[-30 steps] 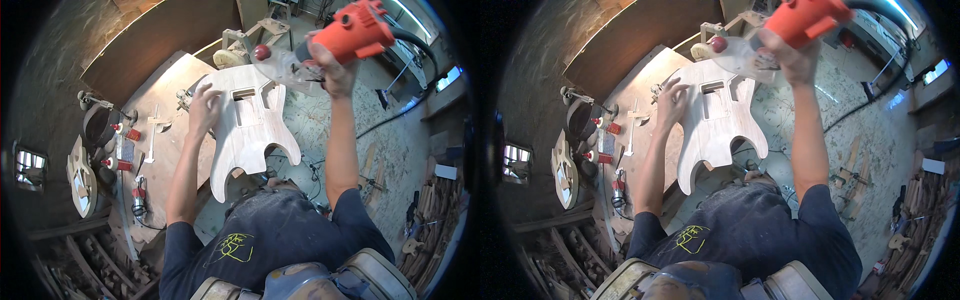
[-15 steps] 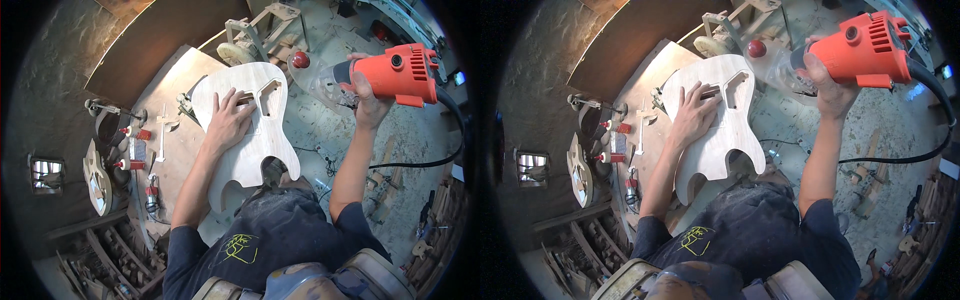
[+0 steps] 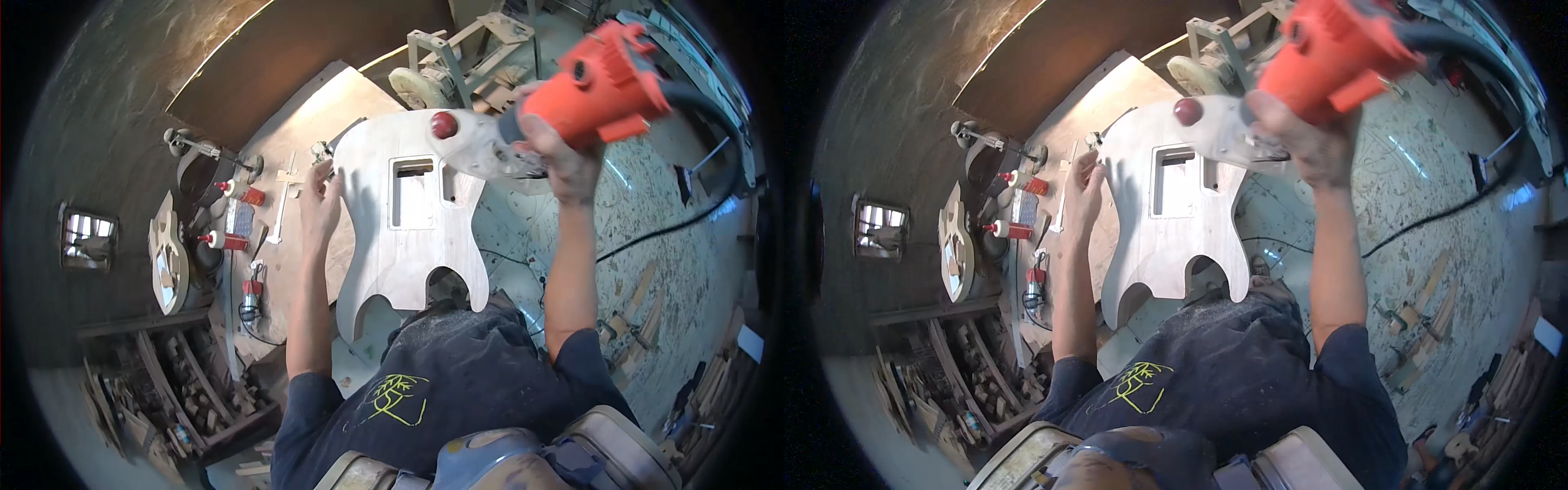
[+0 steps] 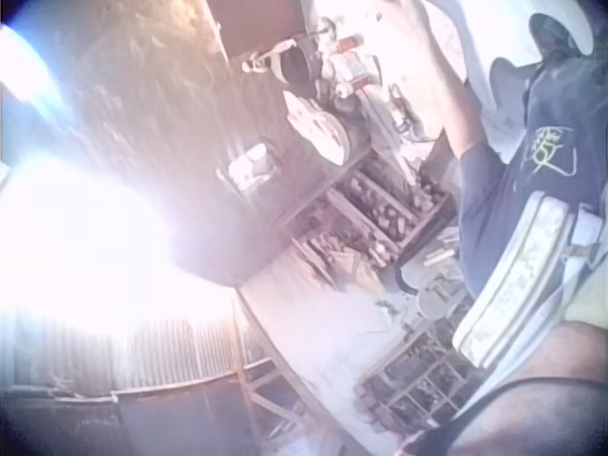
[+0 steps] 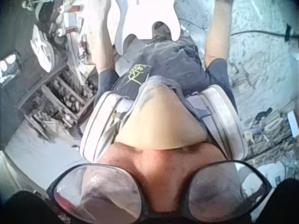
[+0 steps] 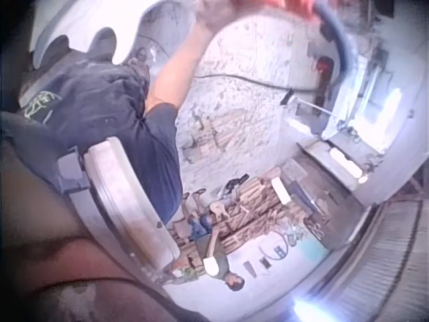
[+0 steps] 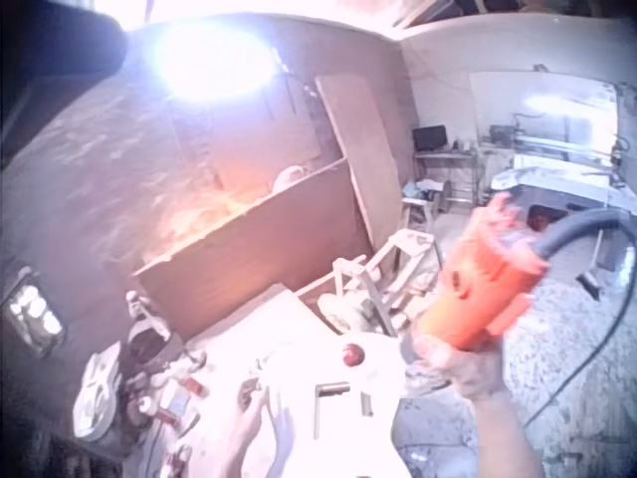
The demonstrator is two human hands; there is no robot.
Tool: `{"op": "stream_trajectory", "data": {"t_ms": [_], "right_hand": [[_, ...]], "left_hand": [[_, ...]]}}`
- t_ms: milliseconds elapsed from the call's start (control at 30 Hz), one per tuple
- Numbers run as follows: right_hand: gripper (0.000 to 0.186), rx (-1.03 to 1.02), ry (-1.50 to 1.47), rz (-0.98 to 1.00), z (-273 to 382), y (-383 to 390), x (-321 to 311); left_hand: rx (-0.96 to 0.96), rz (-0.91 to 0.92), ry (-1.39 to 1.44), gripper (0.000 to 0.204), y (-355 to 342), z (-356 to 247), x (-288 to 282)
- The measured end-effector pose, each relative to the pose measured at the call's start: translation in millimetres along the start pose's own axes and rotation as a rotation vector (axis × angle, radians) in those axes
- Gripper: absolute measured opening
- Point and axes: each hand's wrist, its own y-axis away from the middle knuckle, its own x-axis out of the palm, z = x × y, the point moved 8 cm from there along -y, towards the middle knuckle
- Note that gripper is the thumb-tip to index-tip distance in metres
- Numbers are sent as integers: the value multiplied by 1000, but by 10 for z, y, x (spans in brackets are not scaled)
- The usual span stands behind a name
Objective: The person uses a router to carve a cavity into a wooden guitar body, following a template.
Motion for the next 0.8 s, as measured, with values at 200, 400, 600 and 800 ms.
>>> {"op": "stream_trajectory", "data": {"t_ms": [200, 400, 600, 800], "right_hand": [[47, 105, -20, 261, -380, -113, 833], [45, 202, -124, 436, -783, -38, 1358], [43, 121, 25, 463, -1010, -70, 1480], [41, 145, 80, 487, -1150, -79, 1392]], "left_hand": [[-39, 96, 142, 45, 241, -28, 185], [175, 165, 198, 57, 161, -374, 256], [256, 246, -105, 57, -10, -259, 501], [311, 239, -208, 54, -84, -239, 618]]}}
